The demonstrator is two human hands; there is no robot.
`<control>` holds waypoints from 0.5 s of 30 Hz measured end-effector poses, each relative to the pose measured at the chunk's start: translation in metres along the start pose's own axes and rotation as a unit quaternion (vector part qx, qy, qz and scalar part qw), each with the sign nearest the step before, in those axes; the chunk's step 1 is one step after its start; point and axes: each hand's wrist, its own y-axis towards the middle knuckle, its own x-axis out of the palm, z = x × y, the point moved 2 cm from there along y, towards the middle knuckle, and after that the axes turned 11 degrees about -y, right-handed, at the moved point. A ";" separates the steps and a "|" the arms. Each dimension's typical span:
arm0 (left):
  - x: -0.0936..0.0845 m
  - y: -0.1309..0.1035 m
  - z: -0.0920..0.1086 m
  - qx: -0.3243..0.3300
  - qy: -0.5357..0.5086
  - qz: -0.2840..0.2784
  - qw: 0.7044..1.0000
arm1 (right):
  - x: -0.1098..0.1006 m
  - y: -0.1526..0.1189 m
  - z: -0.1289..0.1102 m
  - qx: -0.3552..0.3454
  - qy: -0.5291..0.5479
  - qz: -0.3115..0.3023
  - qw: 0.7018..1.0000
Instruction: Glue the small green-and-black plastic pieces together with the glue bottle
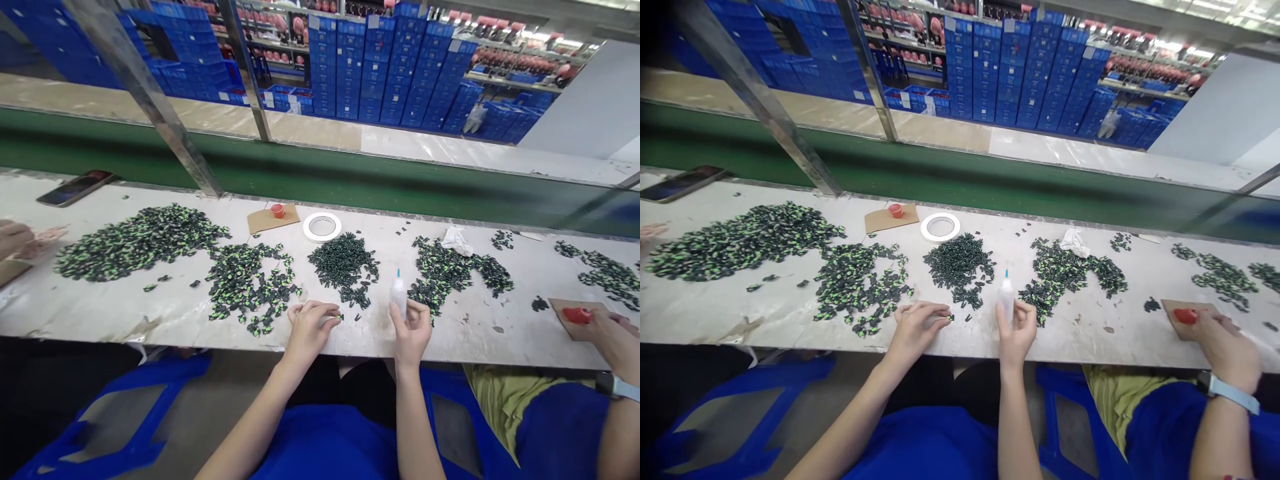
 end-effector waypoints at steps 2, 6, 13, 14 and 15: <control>0.001 0.000 -0.002 0.019 0.015 0.000 1.000 | 0.004 0.008 -0.002 -0.015 -0.048 -0.001 0.999; 0.002 -0.001 -0.007 0.065 0.049 0.015 0.997 | 0.015 0.021 0.000 -0.019 -0.114 -0.032 0.993; 0.004 -0.005 -0.008 0.095 0.036 0.022 0.995 | 0.002 -0.001 -0.006 -0.162 -0.208 0.033 0.964; 0.004 -0.005 -0.006 0.094 0.026 0.023 0.995 | 0.000 -0.009 -0.007 -0.198 -0.235 0.040 0.951; 0.004 -0.006 -0.005 0.092 0.016 0.024 0.995 | 0.001 -0.016 -0.008 -0.225 -0.260 0.021 0.939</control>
